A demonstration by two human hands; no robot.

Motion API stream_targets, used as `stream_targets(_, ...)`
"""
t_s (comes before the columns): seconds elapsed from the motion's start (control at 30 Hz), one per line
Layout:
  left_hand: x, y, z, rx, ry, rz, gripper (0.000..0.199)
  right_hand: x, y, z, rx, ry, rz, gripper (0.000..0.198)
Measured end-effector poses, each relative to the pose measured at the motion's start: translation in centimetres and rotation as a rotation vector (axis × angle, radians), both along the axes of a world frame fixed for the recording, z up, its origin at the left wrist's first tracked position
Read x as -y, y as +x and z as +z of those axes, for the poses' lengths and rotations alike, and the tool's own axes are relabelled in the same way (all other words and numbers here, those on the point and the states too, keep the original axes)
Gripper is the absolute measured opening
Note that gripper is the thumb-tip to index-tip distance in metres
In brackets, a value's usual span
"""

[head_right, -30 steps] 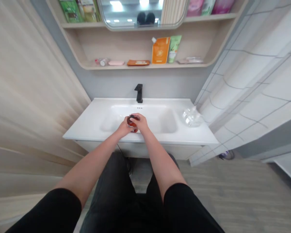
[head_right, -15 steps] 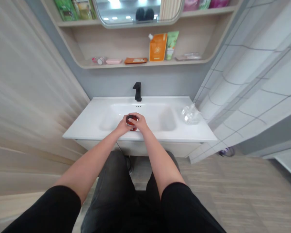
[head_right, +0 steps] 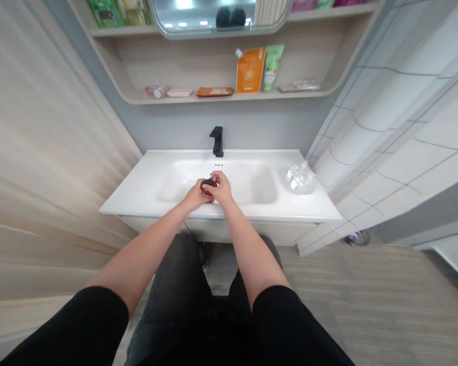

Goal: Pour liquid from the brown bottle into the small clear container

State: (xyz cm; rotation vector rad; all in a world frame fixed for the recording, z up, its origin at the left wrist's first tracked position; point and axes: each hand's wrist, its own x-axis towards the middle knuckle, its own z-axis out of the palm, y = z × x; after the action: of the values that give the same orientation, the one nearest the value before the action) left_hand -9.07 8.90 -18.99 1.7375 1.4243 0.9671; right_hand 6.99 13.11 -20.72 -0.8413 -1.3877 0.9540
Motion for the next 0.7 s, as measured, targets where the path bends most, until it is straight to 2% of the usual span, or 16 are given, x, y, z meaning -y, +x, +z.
stream_targets(0.1, -0.05, 0.01, -0.11, 0.019, -0.007, 0.020, 0.072, -0.02, 0.03, -0.07, 0.013, 0.040, 0.012, 0.069)
stream_targets(0.2, -0.19, -0.07, -0.28, 0.065, 0.006, 0.035, 0.069, 0.05, 0.13, -0.23, 0.035, 0.062, 0.074, 0.062)
stream_targets(0.3, -0.42, -0.17, -0.54, 0.067, 0.035, 0.025, 0.069, -0.04, 0.15, -0.48, 0.027, 0.054, 0.033, 0.055)
stream_targets(0.4, -0.56, -0.27, -0.71, 0.028, 0.038, 0.033, 0.071, -0.26, 0.04, -0.58, -0.003, 0.047, -0.004, 0.066)
stream_targets(0.5, -0.52, -0.30, -0.64, 0.004, 0.031, 0.047, 0.071, -0.37, -0.09, -0.55, -0.042, 0.038, 0.087, 0.084)
stream_targets(0.57, -0.43, -0.25, -0.53, -0.003, 0.029, 0.044, 0.073, -0.37, -0.11, -0.56, -0.054, 0.027, 0.119, 0.086)
stream_targets(0.7, -0.36, -0.12, -0.49, -0.009, 0.043, 0.013, 0.076, -0.32, -0.02, -0.60, -0.056, 0.018, 0.069, 0.083)
